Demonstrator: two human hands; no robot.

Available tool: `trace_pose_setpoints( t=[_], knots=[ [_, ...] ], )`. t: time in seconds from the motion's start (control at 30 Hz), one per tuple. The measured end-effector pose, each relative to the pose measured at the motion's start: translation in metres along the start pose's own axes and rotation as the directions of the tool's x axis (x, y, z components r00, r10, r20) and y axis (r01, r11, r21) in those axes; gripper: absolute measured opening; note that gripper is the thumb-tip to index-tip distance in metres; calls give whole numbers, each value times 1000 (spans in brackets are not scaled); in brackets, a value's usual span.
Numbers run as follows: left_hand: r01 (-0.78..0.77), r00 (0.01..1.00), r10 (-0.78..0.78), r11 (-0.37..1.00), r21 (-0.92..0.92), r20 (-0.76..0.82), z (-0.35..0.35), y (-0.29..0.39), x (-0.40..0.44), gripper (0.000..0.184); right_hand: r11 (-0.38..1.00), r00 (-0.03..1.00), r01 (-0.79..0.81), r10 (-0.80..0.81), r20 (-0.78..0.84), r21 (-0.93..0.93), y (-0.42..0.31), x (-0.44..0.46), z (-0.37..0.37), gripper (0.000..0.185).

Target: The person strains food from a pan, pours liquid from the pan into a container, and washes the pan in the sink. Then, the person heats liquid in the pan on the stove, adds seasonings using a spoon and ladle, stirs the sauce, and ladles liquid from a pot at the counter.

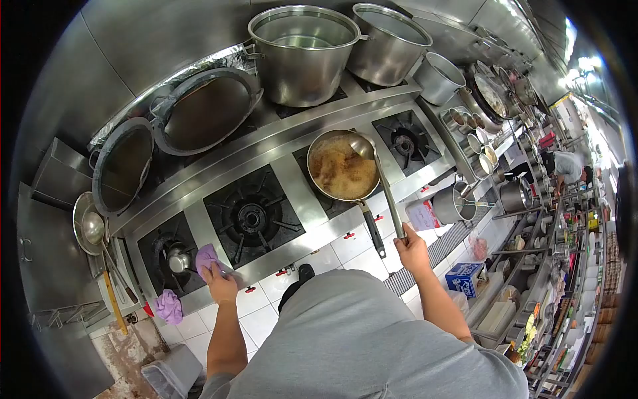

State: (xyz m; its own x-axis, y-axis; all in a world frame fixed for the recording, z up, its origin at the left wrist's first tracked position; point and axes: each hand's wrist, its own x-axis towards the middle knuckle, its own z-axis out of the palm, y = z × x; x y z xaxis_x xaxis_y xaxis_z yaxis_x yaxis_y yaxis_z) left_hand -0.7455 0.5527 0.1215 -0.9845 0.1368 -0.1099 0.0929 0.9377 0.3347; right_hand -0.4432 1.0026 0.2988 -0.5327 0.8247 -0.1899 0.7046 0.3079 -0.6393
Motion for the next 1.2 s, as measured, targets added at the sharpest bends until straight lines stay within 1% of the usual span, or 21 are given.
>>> trace_pose_setpoints(
  t=[0.1, 0.13, 0.17, 0.23, 0.27, 0.3, 0.37, 0.4, 0.43, 0.5, 0.57, 0.63, 0.67, 0.73, 0.83, 0.9, 1.0, 1.03, 1.1, 1.13, 1.2],
  knots=[
    [-18, 999, 17, 1000, -9, -29, 3, -1, -1, 69, 991, 996, -83, 78, 47, 103, 14, -13, 13, 53],
    [-20, 999, 20, 1000, 9, -35, 5, -3, 1, 69, 939, 970, -221, 185, 157, 264, 0, -20, 11, 54],
    [-22, 999, 22, 1000, 18, -36, 8, -5, 1, 69, 889, 943, -313, 248, 223, 334, -15, -28, 8, 49],
    [-28, 999, 29, 999, 33, -40, 5, -1, -1, 70, 683, 886, -444, 237, 399, 580, -4, -31, 18, 44],
    [-31, 999, 33, 999, 38, -43, 4, 2, -2, 71, 589, 859, -497, 230, 457, 637, 2, -33, 22, 31],
    [-34, 999, 35, 999, 38, -40, 4, 4, -3, 71, 588, 859, -499, 235, 455, 637, -2, -33, 21, 31],
    [-14, 999, 15, 999, 30, -46, 4, 5, -2, 72, 239, 756, -653, 146, 638, 719, -10, -32, 15, 21],
    [-16, 999, 17, 999, 31, -46, 4, 6, -2, 72, 131, 722, -692, 159, 674, 710, -15, -32, 12, 24],
    [-8, 999, 10, 999, 44, -42, 5, 6, -2, 72, 128, 721, -692, 159, 674, 711, -16, -30, 11, 24],
    [-2, 999, 4, 998, 60, -42, 3, 6, -2, 72, -9, 665, -745, 67, 744, 667, -19, -26, 9, 17],
    [13, 1000, -12, 999, 43, -18, 2, 7, -2, 72, 9, 676, -736, 61, 735, 676, -28, -23, 5, 17],
    [12, 1000, -11, 999, 45, -23, 5, 5, -2, 72, 227, 758, -648, 92, 646, 727, -39, -19, 2, 18],
    [10, 1000, -9, 999, 47, -25, 6, 4, -1, 72, 226, 758, -647, 90, 646, 728, -39, -15, 1, 18],
    [13, 1000, -12, 999, 46, -25, 6, 4, -1, 72, 386, 829, -545, 112, 548, 745, -39, -6, 1, 36],
    [14, 1000, -13, 999, 52, -28, 4, 5, -2, 72, 478, 868, -483, 148, 475, 734, -45, 5, -2, 34],
    [12, 999, -10, 998, 59, -33, 2, 7, -3, 72, 494, 883, -458, 154, 444, 739, -41, 13, -1, 41],
    [17, 1000, -17, 999, 32, -11, -2, 9, -3, 73, 702, 939, -316, 135, 316, 638, -37, 20, 0, 44],
    [11, 1000, -10, 999, 42, -22, 0, 8, -3, 73, 702, 939, -315, 135, 315, 639, -34, 21, 0, 44],
    [5, 999, -3, 999, 52, -32, 4, 4, -3, 74, 898, 982, -165, 112, 150, 408, -25, 21, 1, 49],
    [2, 999, 0, 999, 45, -42, 7, 2, -3, 74, 898, 982, -166, 113, 150, 407, -10, 23, 4, 49],
    [-2, 999, 3, 999, 37, -49, 10, 0, -3, 74, 992, 994, 101, -99, -36, 71, 13, 21, 10, 52]
  ],
)
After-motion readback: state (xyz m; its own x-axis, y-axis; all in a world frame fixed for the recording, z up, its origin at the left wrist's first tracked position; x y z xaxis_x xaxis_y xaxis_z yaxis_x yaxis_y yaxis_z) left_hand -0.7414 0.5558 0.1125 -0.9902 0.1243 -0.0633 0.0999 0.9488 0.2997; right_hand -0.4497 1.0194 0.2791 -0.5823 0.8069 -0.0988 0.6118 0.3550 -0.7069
